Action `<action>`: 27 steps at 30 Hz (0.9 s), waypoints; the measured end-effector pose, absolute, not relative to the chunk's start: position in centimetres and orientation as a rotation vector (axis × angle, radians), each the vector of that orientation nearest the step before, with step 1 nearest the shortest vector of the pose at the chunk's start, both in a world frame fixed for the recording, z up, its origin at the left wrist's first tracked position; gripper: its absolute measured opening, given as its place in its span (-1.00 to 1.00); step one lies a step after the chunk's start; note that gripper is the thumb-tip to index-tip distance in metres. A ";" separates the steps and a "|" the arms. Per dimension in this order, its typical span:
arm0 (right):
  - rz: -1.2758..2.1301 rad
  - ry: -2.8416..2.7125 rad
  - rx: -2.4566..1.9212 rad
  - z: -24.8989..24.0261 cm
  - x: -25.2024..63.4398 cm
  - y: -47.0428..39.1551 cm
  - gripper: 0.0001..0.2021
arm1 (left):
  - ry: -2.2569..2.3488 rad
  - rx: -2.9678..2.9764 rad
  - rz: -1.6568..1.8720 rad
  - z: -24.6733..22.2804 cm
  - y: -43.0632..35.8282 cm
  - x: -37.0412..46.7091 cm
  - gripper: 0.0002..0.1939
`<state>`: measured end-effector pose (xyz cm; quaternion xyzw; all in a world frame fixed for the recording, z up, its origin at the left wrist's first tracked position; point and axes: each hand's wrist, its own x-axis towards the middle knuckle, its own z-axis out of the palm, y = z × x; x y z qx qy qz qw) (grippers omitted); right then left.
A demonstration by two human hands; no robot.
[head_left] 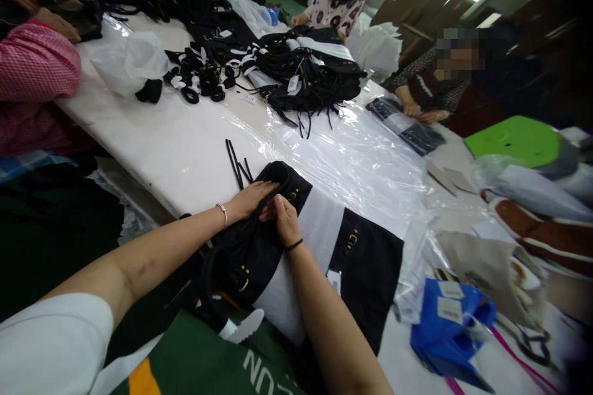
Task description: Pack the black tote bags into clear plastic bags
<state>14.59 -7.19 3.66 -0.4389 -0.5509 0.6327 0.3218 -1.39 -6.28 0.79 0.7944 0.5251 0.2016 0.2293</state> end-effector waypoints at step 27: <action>0.870 -2.363 -1.496 4.2 13.6 8.3 -0.49 | 1.797 1.945 0.592 1.7 -3.8 0.7 -0.73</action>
